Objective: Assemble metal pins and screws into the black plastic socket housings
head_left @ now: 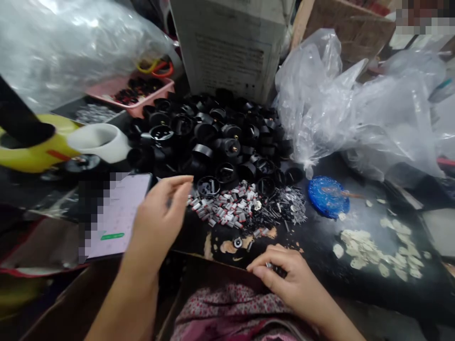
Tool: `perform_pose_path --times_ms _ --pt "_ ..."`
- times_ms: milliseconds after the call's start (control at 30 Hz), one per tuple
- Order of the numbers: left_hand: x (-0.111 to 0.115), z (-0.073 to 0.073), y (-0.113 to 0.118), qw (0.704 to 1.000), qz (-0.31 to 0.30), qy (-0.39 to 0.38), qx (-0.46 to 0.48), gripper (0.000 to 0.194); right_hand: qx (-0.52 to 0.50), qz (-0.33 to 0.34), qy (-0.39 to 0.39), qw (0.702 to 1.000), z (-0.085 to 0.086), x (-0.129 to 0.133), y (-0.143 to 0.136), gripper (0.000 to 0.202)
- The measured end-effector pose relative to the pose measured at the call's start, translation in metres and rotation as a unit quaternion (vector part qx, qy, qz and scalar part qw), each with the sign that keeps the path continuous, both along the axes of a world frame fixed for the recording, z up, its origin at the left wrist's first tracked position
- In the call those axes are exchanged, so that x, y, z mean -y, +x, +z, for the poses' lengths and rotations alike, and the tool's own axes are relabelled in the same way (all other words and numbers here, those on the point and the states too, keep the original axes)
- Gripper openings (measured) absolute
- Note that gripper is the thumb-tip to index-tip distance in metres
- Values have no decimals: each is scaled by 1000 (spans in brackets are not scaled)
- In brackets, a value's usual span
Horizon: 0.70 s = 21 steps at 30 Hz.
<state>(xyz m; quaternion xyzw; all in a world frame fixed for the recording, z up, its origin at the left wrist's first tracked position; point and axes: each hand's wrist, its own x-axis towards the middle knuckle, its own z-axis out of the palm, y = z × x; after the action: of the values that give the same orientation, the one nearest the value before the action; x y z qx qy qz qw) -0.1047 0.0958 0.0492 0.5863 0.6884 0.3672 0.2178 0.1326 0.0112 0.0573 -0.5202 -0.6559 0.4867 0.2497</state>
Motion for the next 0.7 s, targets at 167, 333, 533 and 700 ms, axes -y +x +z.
perform_pose_path --times_ms 167,333,533,700 --pt "-47 -17 4 993 -13 -10 -119 36 6 23 -23 999 -2 2 -2 19" --pt "-31 -27 6 986 14 18 -166 43 11 19 -23 999 -2 -2 -4 18" --pt "-22 -33 13 992 -8 59 -112 32 15 35 -8 999 0 -7 -7 18" --pt "-13 -30 16 993 -37 111 -27 20 0 23 -10 1000 -2 -14 -8 16"
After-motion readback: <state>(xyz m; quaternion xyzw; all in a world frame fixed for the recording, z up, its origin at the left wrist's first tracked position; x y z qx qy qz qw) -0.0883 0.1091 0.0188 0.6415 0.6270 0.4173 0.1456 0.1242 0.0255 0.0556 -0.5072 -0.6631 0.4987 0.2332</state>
